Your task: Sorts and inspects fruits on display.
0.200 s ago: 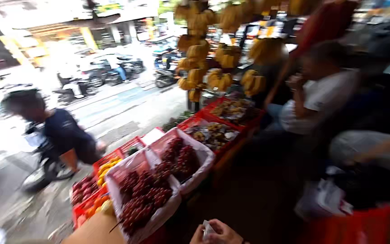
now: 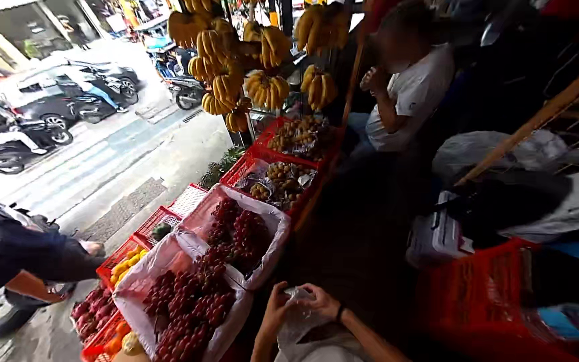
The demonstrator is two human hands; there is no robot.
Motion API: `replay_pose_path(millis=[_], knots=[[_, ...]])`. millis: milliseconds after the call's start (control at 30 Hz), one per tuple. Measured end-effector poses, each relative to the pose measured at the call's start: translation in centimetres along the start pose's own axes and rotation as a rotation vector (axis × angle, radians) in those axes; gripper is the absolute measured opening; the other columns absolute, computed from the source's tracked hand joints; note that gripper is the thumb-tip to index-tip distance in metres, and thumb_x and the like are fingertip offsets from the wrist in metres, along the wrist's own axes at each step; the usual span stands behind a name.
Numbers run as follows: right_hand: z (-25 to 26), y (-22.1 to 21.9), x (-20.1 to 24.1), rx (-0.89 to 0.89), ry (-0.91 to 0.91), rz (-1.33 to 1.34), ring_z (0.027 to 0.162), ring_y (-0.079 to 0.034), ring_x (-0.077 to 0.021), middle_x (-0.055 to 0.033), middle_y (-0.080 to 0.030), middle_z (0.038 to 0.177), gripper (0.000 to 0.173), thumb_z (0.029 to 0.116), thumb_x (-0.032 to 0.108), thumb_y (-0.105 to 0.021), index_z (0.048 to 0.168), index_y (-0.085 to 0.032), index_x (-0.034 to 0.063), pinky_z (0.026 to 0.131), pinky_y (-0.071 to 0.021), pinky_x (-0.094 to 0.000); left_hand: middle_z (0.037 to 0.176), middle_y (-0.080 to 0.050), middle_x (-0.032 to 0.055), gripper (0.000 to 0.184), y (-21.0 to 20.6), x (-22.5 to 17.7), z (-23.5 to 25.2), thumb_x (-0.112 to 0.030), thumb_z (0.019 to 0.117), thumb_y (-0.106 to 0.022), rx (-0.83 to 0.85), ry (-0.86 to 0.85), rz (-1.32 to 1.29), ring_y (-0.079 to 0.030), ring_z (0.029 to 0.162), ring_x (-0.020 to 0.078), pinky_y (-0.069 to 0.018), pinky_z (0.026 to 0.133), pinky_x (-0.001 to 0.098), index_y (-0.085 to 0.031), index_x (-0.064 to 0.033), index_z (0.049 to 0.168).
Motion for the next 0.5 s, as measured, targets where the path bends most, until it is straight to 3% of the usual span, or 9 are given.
replay_pose_path(millis=[67,133,167,233,300,367,433,500], knots=[[1.3,2.7,0.3,0.018,-0.047,-0.05,0.099,-0.07,-0.0233,-0.0161,-0.072,0.108,0.048,0.0915,0.037,-0.076,0.122,-0.067,0.0012,0.095,-0.0557,-0.0439,0.104,-0.071,0.014,0.057,0.2,-1.3,2.3,-0.013,0.0941,-0.067,-0.008,-0.011,0.071,-0.07,0.089,0.0205,-0.0593,0.083,0.0408,-0.045,-0.0011,0.145],[2.3,5.0,0.6,0.088,-0.079,-0.084,0.079,-0.067,-0.0176,-0.011,-0.071,0.088,0.038,0.0946,0.038,-0.073,0.103,-0.072,0.0004,0.08,-0.0556,-0.0407,0.096,-0.071,0.0093,0.039,-0.3,-2.6,4.9,-0.008,0.0975,-0.062,0.026,-0.071,0.176,-0.068,0.083,0.0152,-0.0587,0.081,0.0361,-0.056,0.0002,0.135],[2.8,6.2,0.7,0.146,-0.093,-0.1,0.076,-0.065,-0.0162,-0.0099,-0.07,0.084,0.037,0.0961,0.037,-0.071,0.1,-0.072,0.0001,0.077,-0.0547,-0.04,0.1,-0.072,0.009,0.032,-0.9,-3.1,6.3,-0.007,0.0986,-0.06,0.038,-0.108,0.232,-0.069,0.088,0.0147,-0.0586,0.085,0.0359,-0.061,0.0004,0.129],[4.0,8.3,0.8,0.252,-0.078,-0.094,0.077,-0.065,-0.0137,-0.0083,-0.071,0.085,0.031,0.0974,0.031,-0.07,0.101,-0.073,0.0008,0.078,-0.0549,-0.0378,0.117,-0.07,0.011,0.028,-2.2,-3.4,8.7,-0.011,0.0979,-0.062,0.041,-0.149,0.403,-0.066,0.11,0.0197,-0.0542,0.099,0.0414,-0.068,-0.004,0.125],[6.3,10.7,1.7,0.247,-0.033,-0.012,0.082,-0.068,-0.0127,-0.0077,-0.073,0.09,0.025,0.0968,0.026,-0.07,0.104,-0.074,0.0016,0.082,-0.0566,-0.0363,0.139,-0.059,0.0152,0.052,-3.4,-3.2,11.2,-0.034,0.0886,-0.074,0.049,-0.11,0.654,-0.051,0.132,0.0338,-0.043,0.108,0.0574,-0.066,-0.0131,0.135],[8.6,13.9,2.6,0.173,-0.044,0.156,0.089,-0.069,-0.0125,-0.0079,-0.074,0.097,0.024,0.0956,0.021,-0.072,0.108,-0.073,0.0015,0.088,-0.0573,-0.0347,0.15,-0.05,0.0182,0.068,-5.0,-3.1,13.9,-0.05,0.0802,-0.081,0.006,-0.034,0.874,-0.039,0.142,0.0437,-0.0339,0.111,0.0676,-0.064,-0.0172,0.138],[11.3,18.2,4.0,0.113,-0.044,0.272,0.087,-0.069,-0.0116,-0.0069,-0.073,0.096,0.021,0.0923,0.016,-0.075,0.107,-0.072,0.001,0.086,-0.058,-0.0335,0.146,-0.051,0.0264,0.042,-6.6,-4.5,17.2,-0.033,0.085,-0.079,-0.163,-0.05,0.95,-0.039,0.139,0.0536,-0.0319,0.108,0.0739,-0.075,-0.0114,0.121],[13.0,23.1,4.5,0.043,-0.073,0.233,0.088,-0.07,-0.0133,-0.009,-0.074,0.097,0.023,0.0912,0.015,-0.076,0.108,-0.072,-0.0006,0.087,-0.0582,-0.0347,0.132,-0.056,0.0331,0.023,-8.5,-6.5,19.8,-0.015,0.0902,-0.07,-0.328,-0.021,0.963,-0.048,0.125,0.0575,-0.0396,0.099,0.0733,-0.077,-0.0069,0.111]])
Point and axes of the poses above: each hand's wrist, its own z-axis towards the middle knuckle, its own y-axis out of the back of the hand, x = y × z, the point moved 8 cm from there along z, towards the middle knuckle
